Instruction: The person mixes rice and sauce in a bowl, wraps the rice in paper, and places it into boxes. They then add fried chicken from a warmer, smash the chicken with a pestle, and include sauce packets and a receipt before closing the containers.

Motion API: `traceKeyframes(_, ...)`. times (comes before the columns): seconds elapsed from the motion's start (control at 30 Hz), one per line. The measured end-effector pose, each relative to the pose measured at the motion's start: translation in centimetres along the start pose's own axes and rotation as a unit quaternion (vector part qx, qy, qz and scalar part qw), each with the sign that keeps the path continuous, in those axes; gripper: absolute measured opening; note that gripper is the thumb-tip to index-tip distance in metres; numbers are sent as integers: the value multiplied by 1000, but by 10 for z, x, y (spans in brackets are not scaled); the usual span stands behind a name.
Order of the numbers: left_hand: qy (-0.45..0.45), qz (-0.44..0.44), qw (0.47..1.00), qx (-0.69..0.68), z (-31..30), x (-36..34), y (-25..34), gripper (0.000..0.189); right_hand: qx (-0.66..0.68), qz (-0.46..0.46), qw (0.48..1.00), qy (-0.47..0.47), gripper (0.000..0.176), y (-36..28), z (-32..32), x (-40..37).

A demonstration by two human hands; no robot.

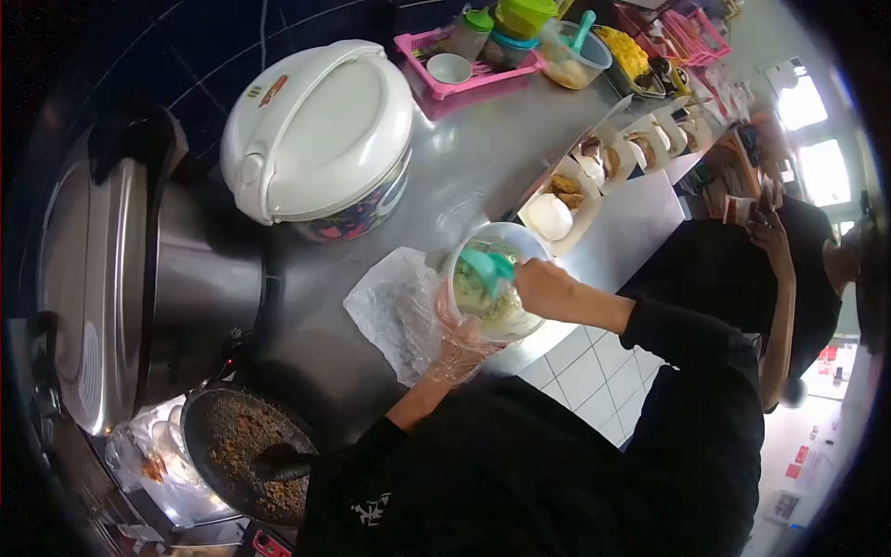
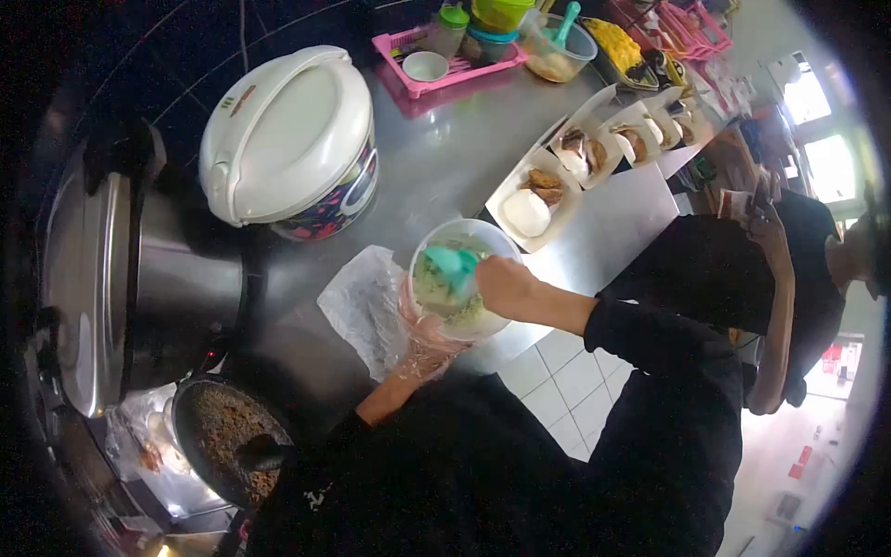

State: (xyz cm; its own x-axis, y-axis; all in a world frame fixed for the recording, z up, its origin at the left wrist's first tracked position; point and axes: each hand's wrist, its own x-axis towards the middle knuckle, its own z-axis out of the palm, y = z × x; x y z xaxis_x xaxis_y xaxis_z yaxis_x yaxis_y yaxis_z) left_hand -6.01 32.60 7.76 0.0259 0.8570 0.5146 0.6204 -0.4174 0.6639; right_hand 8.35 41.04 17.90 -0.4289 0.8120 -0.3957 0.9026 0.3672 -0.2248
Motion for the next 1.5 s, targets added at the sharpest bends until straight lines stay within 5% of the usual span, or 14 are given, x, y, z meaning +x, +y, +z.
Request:
traceKeyframes(0.1, 53, 13, 998, -28, 11, -1, -1, 98, 84, -79, 992, -57, 19, 14, 26, -4)
traceKeyframes(0.2, 108, 17, 993, -53, 20, -10, -2, 97, 223, 129, 935, -245, 28, -2, -20, -1)
traceKeyframes(0.3, 99, 45, 992, -70, 17, -11, -10, 92, 291, 112, 910, -273, 35, 18, -15, 5)
traceKeyframes(0.47, 126, 41, 987, -94, 20, -15, -10, 88, 99, 1, 962, -254, 24, 30, -71, 10)
traceKeyframes(0.53, 118, 36, 986, -116, 20, -16, -10, 88, -55, -95, 989, -97, 21, 37, -63, 8)
traceKeyframes(0.57, 113, 40, 986, -116, 17, -10, -8, 89, -149, -57, 980, -122, 12, 26, -65, 7)
traceKeyframes(0.67, 113, 60, 990, -56, 18, -5, -6, 89, -245, -201, 940, -129, 9, 24, -42, 5)
traceKeyframes(0.97, 156, 76, 984, -36, 25, -4, -6, 84, 54, -121, 971, -198, 23, 35, -11, 13)
traceKeyframes(1.07, 127, 71, 989, -40, 19, -7, -4, 87, 209, 165, 921, -283, 28, 12, -21, 2)
traceKeyframes(1.3, 144, 79, 984, -74, 19, -4, -5, 86, 407, 227, 858, -216, 27, 4, -15, -16)
traceKeyframes(1.5, -89, -45, 990, -97, -36, 9, 1, 118, 508, 188, 817, -195, 29, 27, -57, -51)
